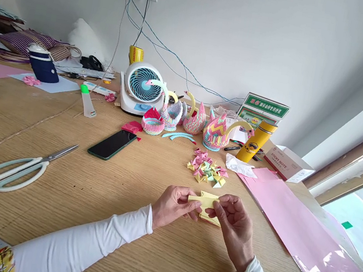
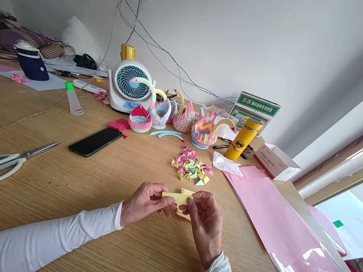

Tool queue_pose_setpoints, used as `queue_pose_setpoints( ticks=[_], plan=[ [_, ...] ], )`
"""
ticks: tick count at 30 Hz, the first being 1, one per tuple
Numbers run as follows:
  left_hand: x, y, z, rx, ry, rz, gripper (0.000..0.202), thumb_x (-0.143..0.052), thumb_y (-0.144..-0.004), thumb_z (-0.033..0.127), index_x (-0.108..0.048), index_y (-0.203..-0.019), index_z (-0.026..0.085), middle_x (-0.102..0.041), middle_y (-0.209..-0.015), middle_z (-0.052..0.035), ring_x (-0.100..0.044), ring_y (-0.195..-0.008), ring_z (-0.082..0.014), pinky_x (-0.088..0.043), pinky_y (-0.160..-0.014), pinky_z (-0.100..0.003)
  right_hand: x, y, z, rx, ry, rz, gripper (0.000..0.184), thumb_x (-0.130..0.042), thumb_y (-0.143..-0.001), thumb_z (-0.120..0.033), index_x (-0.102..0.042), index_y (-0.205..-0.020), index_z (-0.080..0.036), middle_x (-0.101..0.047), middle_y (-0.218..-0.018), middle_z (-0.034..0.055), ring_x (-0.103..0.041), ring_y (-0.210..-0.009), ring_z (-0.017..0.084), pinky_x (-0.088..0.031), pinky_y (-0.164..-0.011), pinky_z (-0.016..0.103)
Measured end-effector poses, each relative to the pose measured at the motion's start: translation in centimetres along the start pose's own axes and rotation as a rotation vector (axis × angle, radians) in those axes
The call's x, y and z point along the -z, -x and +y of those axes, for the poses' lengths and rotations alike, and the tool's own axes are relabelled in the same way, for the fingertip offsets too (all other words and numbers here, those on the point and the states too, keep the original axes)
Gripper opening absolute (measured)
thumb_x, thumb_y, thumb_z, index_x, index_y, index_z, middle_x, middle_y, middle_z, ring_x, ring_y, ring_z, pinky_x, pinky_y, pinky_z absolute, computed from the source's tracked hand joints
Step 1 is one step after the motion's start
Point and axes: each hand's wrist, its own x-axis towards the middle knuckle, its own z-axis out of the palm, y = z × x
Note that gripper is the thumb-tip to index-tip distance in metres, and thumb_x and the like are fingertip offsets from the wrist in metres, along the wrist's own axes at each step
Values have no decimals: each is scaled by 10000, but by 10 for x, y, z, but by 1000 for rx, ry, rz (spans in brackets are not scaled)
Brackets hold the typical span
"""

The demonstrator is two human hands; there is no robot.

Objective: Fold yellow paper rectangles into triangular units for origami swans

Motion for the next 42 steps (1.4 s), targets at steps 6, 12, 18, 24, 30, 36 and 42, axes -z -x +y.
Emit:
queue_pose_setpoints(
  ticks=[6, 12, 18, 24, 30, 36, 42],
  plan=[
    [0, 0, -1, -20, -5, 2, 298, -600, -818, 399, -592, -839, 102, -706, -833, -106, -680, -624, -155, -522, -598, -239, -3, 0, -2, 26, 14, -13, 297, -658, -827, -293, -480, -1059, -243, -647, -748, -17, -672, -675, 139, -542, -617, 239],
    [-1, 0, 3, -84, -100, -2, 295, -589, -825, 383, -638, -873, 97, -708, -846, -99, -691, -678, -172, -524, -637, -233, -2, 0, 0, 42, 48, -16, 286, -646, -831, -312, -481, -1054, -239, -635, -752, -12, -665, -656, 138, -552, -613, 251],
    [1, 0, 6, -146, -290, 28, 305, -570, -837, 384, -699, -952, 132, -725, -807, -66, -691, -724, -185, -513, -668, -230, 0, 2, 4, 57, 158, -58, 293, -619, -844, -343, -473, -1077, -242, -647, -812, 13, -670, -671, 157, -564, -638, 292],
    [1, 1, 5, -139, -333, 34, 287, -561, -842, 376, -716, -899, 141, -728, -801, -49, -695, -679, -171, -488, -623, -200, 0, 3, 5, 35, 182, -48, 294, -624, -834, -368, -492, -1066, -245, -645, -806, 10, -671, -676, 160, -570, -628, 286],
    [-1, 2, 8, -126, -301, 44, 280, -556, -848, 355, -711, -874, 123, -717, -722, -42, -691, -674, -172, -480, -634, -199, -3, 2, 3, 15, 156, -68, 304, -622, -836, -362, -493, -1084, -243, -641, -791, 16, -668, -705, 168, -572, -619, 286],
    [-2, 2, 6, -126, -267, 53, 280, -565, -841, 361, -704, -858, 118, -712, -748, -47, -691, -660, -172, -485, -616, -204, -4, 1, 4, -4, 112, -85, 313, -630, -830, -372, -489, -1076, -240, -644, -778, 5, -670, -704, 167, -563, -631, 284],
    [-2, 3, 4, -128, -257, 59, 292, -555, -848, 378, -704, -874, 128, -720, -741, -43, -687, -655, -164, -490, -616, -201, -8, 1, -1, -51, 60, -90, 367, -651, -806, -395, -480, -1087, -234, -637, -792, 12, -658, -705, 169, -550, -627, 288]
  ],
)
